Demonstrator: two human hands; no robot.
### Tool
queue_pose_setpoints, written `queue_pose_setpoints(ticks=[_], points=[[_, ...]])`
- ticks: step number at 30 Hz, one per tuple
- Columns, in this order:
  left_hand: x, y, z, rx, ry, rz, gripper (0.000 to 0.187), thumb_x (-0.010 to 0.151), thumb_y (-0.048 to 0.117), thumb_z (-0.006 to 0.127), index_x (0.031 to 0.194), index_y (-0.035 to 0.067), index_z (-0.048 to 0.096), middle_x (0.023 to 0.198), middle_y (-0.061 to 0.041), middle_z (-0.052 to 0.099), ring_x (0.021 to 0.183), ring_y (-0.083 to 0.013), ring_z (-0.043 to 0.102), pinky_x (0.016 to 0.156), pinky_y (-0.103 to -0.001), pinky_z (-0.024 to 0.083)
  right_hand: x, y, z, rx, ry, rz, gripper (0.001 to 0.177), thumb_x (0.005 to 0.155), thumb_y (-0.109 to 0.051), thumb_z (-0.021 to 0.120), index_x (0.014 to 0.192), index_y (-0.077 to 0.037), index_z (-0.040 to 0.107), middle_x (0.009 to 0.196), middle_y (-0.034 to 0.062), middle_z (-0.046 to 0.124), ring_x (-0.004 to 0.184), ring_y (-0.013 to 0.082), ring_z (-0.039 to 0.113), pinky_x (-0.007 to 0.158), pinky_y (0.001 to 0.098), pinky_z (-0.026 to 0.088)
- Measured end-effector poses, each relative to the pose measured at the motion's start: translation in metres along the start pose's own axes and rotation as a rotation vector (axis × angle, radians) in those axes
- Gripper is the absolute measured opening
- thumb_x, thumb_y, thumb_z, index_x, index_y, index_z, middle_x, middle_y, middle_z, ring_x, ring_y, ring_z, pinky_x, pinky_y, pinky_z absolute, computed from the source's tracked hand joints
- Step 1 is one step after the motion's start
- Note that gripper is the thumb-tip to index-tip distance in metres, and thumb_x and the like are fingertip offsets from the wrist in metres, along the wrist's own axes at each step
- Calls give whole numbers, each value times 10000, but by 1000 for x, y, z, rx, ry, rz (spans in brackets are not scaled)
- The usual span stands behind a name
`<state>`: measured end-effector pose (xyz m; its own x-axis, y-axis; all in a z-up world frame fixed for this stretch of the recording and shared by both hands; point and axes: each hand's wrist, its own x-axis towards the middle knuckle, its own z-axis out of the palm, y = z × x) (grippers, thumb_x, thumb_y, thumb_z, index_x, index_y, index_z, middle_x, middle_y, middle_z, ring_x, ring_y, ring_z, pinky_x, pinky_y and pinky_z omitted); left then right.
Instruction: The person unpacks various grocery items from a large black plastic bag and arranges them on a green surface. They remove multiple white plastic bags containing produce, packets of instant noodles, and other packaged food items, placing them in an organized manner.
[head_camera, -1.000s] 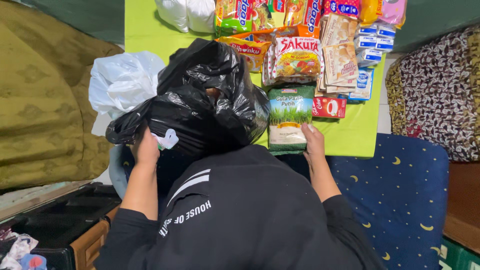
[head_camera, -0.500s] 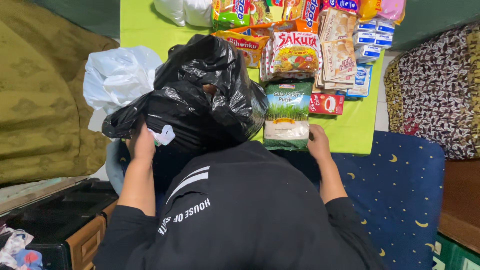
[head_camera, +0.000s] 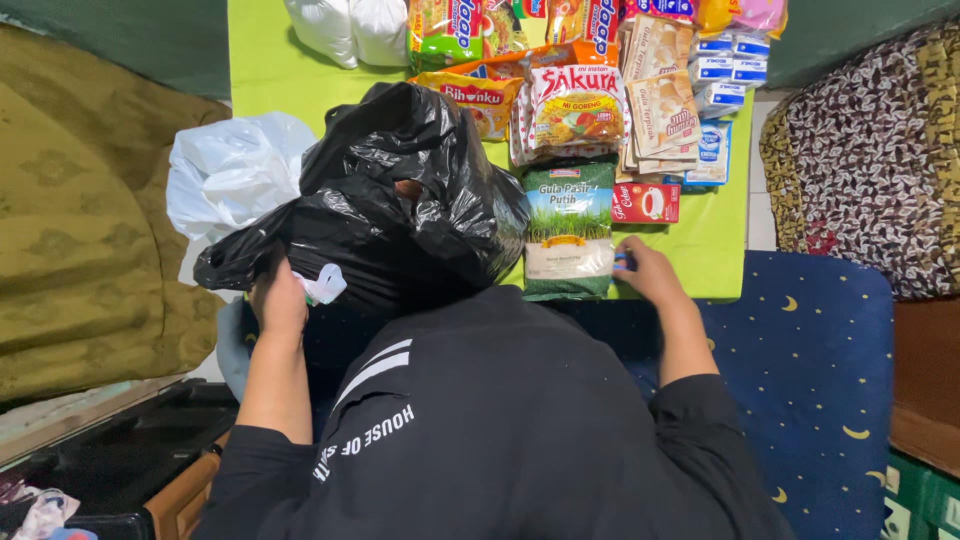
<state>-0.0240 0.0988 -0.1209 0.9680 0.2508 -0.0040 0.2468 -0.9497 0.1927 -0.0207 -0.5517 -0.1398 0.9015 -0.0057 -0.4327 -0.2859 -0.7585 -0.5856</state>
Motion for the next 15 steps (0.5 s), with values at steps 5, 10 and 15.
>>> queue_pose_setpoints(ticks=[5, 10, 15], points=[[-2, -7, 4, 15, 5, 24, 658, 923, 35, 561, 1561, 171, 472, 966, -334, 675, 875, -521, 657, 799, -574, 516, -8, 11, -33, -209, 329, -120, 471, 776, -116, 842, 1179, -112, 600, 1140, 163, 631, 1079, 376, 604, 925, 456, 509], [2, -10, 5, 16, 55, 91, 656, 919, 19, 555, 1557, 146, 473, 984, -337, 680, 869, -532, 653, 786, -591, 506, 8, -33, -55, -358, 535, -370, 655, 714, -57, 814, 1321, -100, 570, 1335, 149, 567, 1218, 397, 512, 1040, 486, 454], [1, -17, 7, -16, 129, 182, 657, 919, 6, 546, 1560, 133, 472, 997, -328, 682, 904, -510, 665, 819, -567, 516, 35, -54, -62, -516, 399, -285, 776, 625, -65, 845, 1355, -127, 587, 1258, 136, 547, 1138, 388, 519, 956, 481, 459]])
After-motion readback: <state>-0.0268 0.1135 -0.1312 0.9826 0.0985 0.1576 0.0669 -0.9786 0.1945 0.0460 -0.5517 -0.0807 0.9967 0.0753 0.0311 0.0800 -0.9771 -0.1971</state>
